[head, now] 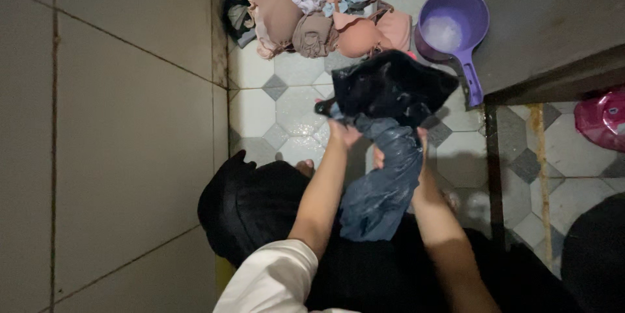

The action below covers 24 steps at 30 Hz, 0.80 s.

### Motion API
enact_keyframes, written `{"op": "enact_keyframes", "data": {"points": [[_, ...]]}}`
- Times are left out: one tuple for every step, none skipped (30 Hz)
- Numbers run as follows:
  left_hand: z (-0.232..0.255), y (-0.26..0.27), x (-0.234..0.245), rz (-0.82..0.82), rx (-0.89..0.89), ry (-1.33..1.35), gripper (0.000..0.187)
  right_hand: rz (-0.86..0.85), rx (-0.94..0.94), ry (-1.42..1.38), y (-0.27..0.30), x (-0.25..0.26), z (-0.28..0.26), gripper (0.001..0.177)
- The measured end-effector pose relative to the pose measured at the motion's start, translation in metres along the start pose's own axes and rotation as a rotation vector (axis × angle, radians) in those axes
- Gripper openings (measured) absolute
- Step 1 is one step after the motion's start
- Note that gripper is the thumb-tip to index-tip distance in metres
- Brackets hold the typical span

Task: The person scrubs a dark garment with a pink brush on the floor, then rinses it with water from a purple scoop and sorts through a pile of bras and socks.

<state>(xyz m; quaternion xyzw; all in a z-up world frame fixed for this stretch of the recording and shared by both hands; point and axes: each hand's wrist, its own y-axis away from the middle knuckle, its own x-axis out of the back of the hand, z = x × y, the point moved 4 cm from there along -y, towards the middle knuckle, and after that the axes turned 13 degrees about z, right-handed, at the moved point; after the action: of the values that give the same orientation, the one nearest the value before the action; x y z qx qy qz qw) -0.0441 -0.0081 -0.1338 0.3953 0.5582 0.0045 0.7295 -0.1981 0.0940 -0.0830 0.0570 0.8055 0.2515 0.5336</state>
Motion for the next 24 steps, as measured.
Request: {"op": "enact_keyframes", "data": {"points": [[0.007,0.008,-0.013,-0.299,-0.015,-0.007,0.107,-0.025,-0.036,0.001,0.003,-0.01,0.003,0.082],[0.015,0.019,-0.022,-0.598,-0.034,-0.013,0.118,-0.045,-0.074,0.01,0.006,-0.018,0.005,0.083],[0.02,0.022,-0.02,-0.593,-0.036,-0.008,0.118,-0.065,-0.116,0.021,0.008,-0.023,0.006,0.084],[0.024,0.023,-0.015,-0.451,-0.07,-0.047,0.115,-0.088,-0.162,0.03,0.01,-0.028,0.008,0.085],[0.032,0.022,-0.013,-0.313,-0.107,-0.088,0.112,-0.12,-0.211,0.043,0.009,-0.033,0.007,0.086],[0.039,0.027,-0.017,-0.312,-0.109,-0.088,0.112,-0.133,-0.254,0.064,0.008,-0.035,0.006,0.087],[0.047,0.036,-0.023,-0.32,-0.24,-0.306,0.105,-0.15,-0.306,0.089,0.009,-0.035,0.006,0.088],[0.054,0.046,-0.032,-0.325,-0.37,-0.525,0.104,-0.162,-0.355,0.117,0.01,-0.033,0.007,0.09],[0.061,0.054,-0.041,-0.322,-0.367,-0.526,0.104,-0.11,-0.368,0.143,0.01,-0.027,0.006,0.091],[0.066,0.057,-0.051,-0.245,-0.382,-0.703,0.106,-0.028,-0.388,0.187,0.01,-0.02,0.008,0.088],[0.07,0.061,-0.063,-0.169,-0.403,-0.881,0.109,-0.033,-0.388,0.186,0.006,-0.019,0.006,0.088],[0.069,0.068,-0.076,-0.168,-0.406,-0.884,0.109,0.225,-0.343,0.361,0.001,-0.008,0.003,0.077],[0.064,0.075,-0.087,-0.188,-0.524,-1.137,0.098,0.488,-0.295,0.531,0.002,0.001,0.0,0.066],[0.057,0.081,-0.096,-0.206,-0.641,-1.392,0.087,0.488,-0.3,0.529,0.001,-0.002,0.002,0.066],[0.048,0.085,-0.101,-0.204,-0.639,-1.392,0.087,0.526,-0.313,0.606,0.002,-0.004,0.0,0.067],[0.042,0.088,-0.099,-0.071,-0.591,-1.251,0.076,0.562,-0.326,0.683,0.004,-0.007,-0.002,0.068],[0.04,0.087,-0.098,0.05,-0.544,-1.104,0.066,0.564,-0.32,0.685,0.007,-0.012,-0.004,0.068],[0.041,0.086,-0.1,0.043,-0.544,-1.102,0.066,0.528,-0.376,0.694,0.011,-0.017,-0.004,0.071],[0.045,0.085,-0.096,0.146,-0.498,-1.021,0.062,0.496,-0.437,0.696,0.018,-0.02,-0.001,0.075],[0.049,0.084,-0.092,0.247,-0.452,-0.939,0.058,0.503,-0.437,0.692,0.024,-0.024,-0.001,0.075],[0.053,0.084,-0.092,0.25,-0.448,-0.935,0.058,0.295,-0.28,0.766,0.027,-0.037,-0.004,0.067],[0.058,0.083,-0.094,0.205,-0.462,-0.92,0.057,0.082,-0.125,0.829,0.032,-0.052,-0.007,0.067],[0.062,0.081,-0.098,0.16,-0.484,-0.907,0.056,0.079,-0.128,0.832,0.035,-0.061,-0.008,0.067],[0.063,0.078,-0.101,0.162,-0.487,-0.904,0.056,0.065,-0.113,0.908,0.035,-0.071,-0.007,0.07]]}}
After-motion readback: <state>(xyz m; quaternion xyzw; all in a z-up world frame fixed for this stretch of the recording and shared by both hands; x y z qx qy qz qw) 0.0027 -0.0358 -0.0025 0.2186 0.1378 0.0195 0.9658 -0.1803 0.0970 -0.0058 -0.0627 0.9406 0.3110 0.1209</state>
